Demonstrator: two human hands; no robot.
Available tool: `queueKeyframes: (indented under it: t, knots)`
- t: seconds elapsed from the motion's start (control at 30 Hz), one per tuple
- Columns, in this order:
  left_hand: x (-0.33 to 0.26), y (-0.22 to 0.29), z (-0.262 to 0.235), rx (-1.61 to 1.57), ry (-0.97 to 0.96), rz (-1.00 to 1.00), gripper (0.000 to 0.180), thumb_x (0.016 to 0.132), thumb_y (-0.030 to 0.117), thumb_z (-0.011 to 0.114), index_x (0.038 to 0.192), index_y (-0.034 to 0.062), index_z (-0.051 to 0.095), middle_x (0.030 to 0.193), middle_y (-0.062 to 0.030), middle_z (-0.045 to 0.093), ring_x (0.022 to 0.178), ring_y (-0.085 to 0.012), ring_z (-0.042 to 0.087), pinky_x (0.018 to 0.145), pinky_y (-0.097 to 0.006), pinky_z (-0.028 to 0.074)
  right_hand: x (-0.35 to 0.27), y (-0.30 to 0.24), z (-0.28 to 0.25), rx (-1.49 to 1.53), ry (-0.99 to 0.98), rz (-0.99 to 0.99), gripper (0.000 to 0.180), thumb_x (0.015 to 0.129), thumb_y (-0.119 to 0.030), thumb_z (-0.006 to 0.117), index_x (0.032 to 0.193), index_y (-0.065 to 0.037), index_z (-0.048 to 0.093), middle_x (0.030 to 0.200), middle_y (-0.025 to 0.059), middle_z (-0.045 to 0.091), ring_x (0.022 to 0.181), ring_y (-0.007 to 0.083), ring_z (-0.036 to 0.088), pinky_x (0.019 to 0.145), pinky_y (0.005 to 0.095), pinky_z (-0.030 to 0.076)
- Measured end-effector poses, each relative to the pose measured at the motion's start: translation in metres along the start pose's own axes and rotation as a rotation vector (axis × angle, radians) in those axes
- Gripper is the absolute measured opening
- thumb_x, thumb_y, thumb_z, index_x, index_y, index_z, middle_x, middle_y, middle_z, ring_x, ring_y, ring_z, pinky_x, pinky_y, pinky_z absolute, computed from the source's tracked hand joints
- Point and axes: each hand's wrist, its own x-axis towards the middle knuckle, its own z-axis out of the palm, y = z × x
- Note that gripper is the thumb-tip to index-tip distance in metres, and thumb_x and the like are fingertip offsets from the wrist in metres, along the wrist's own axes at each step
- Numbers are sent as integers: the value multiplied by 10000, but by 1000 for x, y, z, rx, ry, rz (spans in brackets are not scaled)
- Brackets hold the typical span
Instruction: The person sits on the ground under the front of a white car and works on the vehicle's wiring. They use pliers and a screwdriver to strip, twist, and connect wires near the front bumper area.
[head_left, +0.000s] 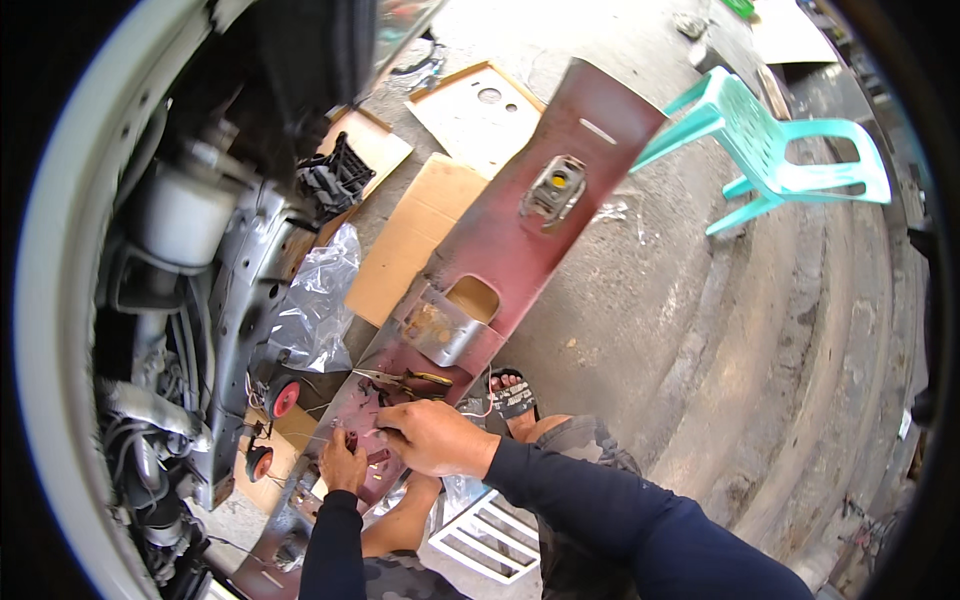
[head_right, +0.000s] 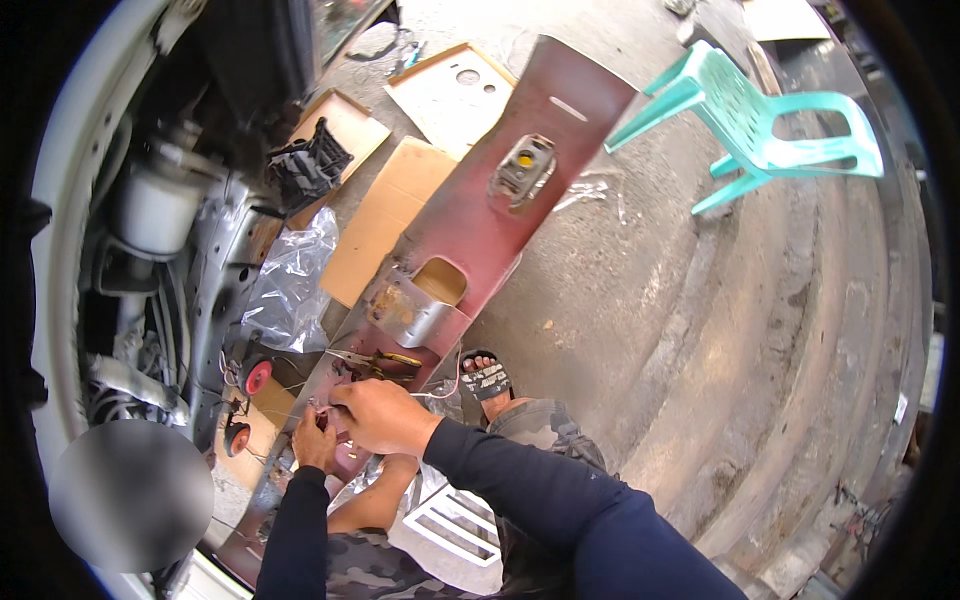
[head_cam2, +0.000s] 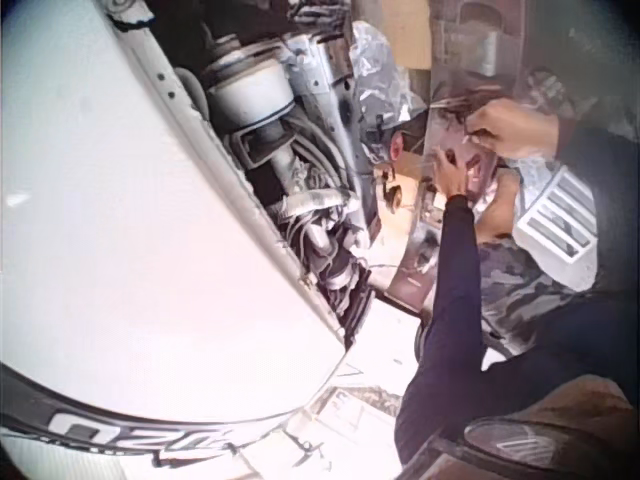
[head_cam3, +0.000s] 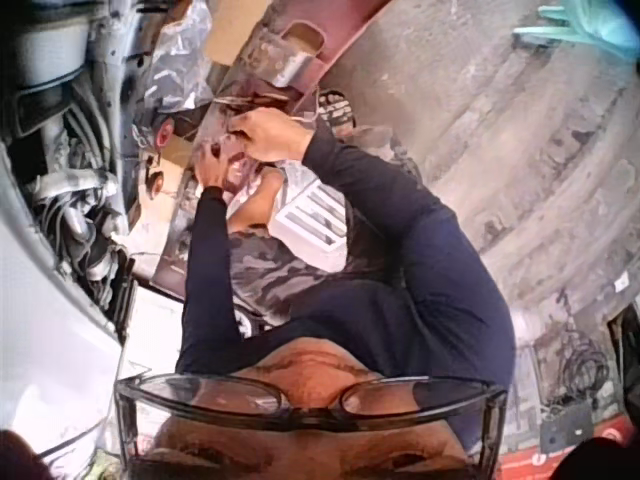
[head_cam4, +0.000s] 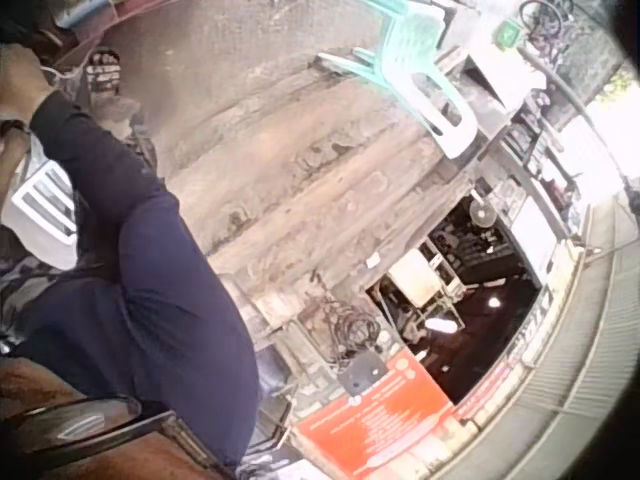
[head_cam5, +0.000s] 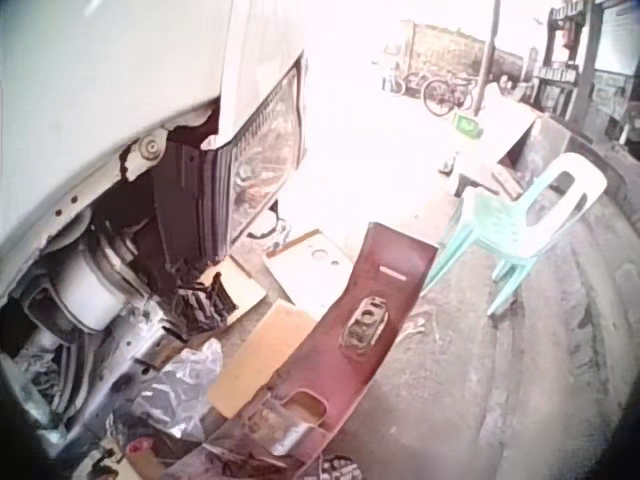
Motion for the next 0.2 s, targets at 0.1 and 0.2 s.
queueKeyframes:
  t: [0.1,0.2]
  knots:
    - [-33,4,-18,-189,177,-80,417,787,209,674,1176,72,607,1020,-253,715,932,-446,692,852,-526,541,-38,21,-1,90,52,142,252,929,-215,613,1086,-48,716,946,253,723,909,462,692,816,542,546]
    - [-45,8,-47,-564,126,-171,520,770,198,698,1268,81,606,1111,-247,729,1025,-390,714,914,-508,532,-78,43,10,124,81,284,341,943,-276,638,1212,-80,713,1018,270,723,964,457,693,864,518,548]
